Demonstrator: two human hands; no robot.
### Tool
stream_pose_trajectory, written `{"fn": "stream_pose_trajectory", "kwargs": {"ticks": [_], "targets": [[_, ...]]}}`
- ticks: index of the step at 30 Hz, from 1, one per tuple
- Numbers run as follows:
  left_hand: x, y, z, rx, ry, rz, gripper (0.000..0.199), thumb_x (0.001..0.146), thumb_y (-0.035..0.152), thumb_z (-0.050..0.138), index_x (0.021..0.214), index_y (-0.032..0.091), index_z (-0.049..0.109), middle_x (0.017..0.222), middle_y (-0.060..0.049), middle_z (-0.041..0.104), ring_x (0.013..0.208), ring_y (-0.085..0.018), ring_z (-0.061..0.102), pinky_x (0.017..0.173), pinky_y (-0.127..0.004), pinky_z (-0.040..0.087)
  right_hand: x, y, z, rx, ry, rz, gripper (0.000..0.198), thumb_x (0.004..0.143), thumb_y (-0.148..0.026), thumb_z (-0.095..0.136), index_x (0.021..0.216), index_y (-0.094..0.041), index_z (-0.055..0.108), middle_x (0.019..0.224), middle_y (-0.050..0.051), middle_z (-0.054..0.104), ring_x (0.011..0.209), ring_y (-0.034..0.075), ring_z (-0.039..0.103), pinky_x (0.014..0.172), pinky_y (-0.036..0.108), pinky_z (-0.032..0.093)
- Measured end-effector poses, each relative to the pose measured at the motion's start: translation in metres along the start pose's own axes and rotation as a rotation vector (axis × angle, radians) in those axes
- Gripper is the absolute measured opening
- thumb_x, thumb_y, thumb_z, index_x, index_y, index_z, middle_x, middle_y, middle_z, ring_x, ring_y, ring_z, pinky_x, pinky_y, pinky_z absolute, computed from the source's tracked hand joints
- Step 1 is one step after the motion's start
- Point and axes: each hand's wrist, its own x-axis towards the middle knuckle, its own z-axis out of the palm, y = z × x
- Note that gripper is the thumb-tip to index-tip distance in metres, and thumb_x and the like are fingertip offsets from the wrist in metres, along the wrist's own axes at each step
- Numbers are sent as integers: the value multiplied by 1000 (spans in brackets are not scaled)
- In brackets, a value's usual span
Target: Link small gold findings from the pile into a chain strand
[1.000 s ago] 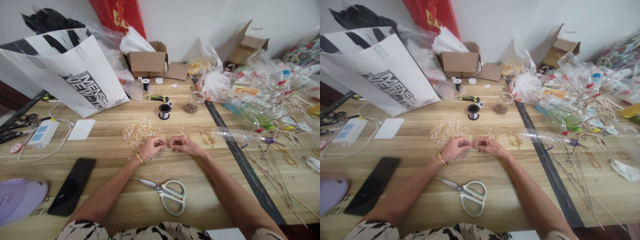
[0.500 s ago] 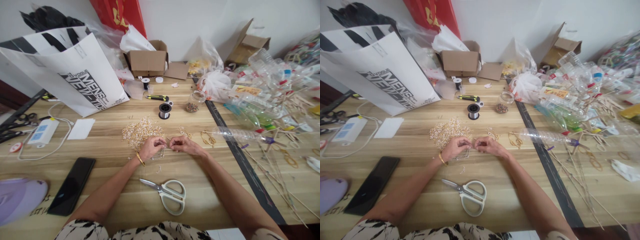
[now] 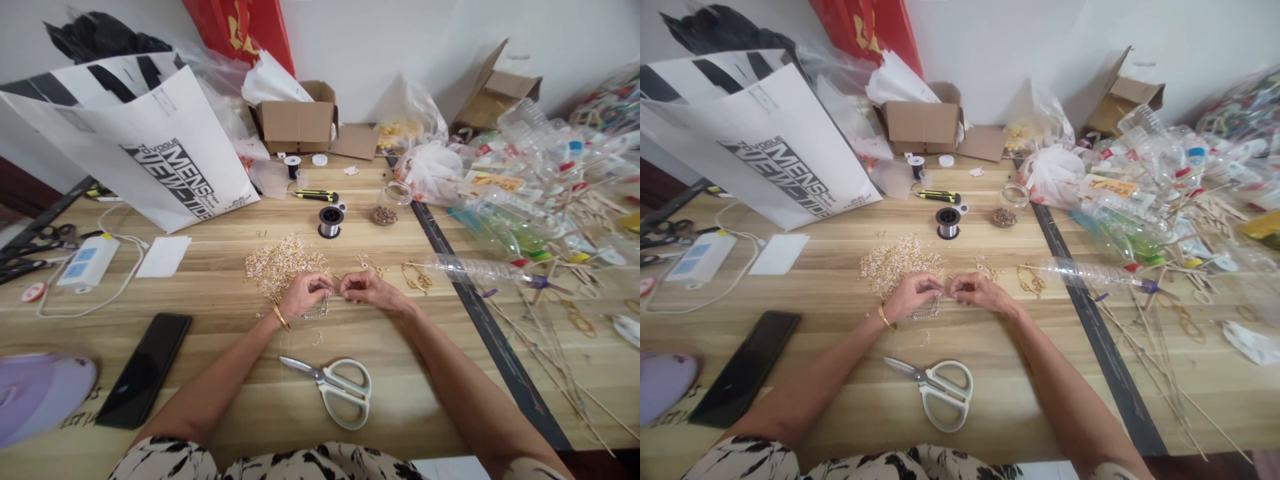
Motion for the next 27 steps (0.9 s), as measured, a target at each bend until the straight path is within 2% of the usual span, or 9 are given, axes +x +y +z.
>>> {"fn": "stream_pose_trajectory", "kwargs": {"ticks": [17, 27], "targets": [[0, -2, 1, -11, -20, -4, 10, 72, 16, 65, 80, 11, 64, 76, -5, 70, 72, -15, 66, 72, -26, 52, 0, -1, 1, -17, 25, 3, 20, 78, -33, 62, 81, -14, 61, 66, -2, 53, 55, 7, 45, 50, 18, 36], [0, 2, 2, -33, -48, -18, 7, 70, 16, 66, 75, 11, 65, 69, -2, 66, 63, -11, 60, 62, -21, 48, 2, -1, 4, -16, 34, -2, 21, 77, -35, 63, 79, -15, 62, 64, -3, 53, 54, 7, 42, 49, 19, 34]]}}
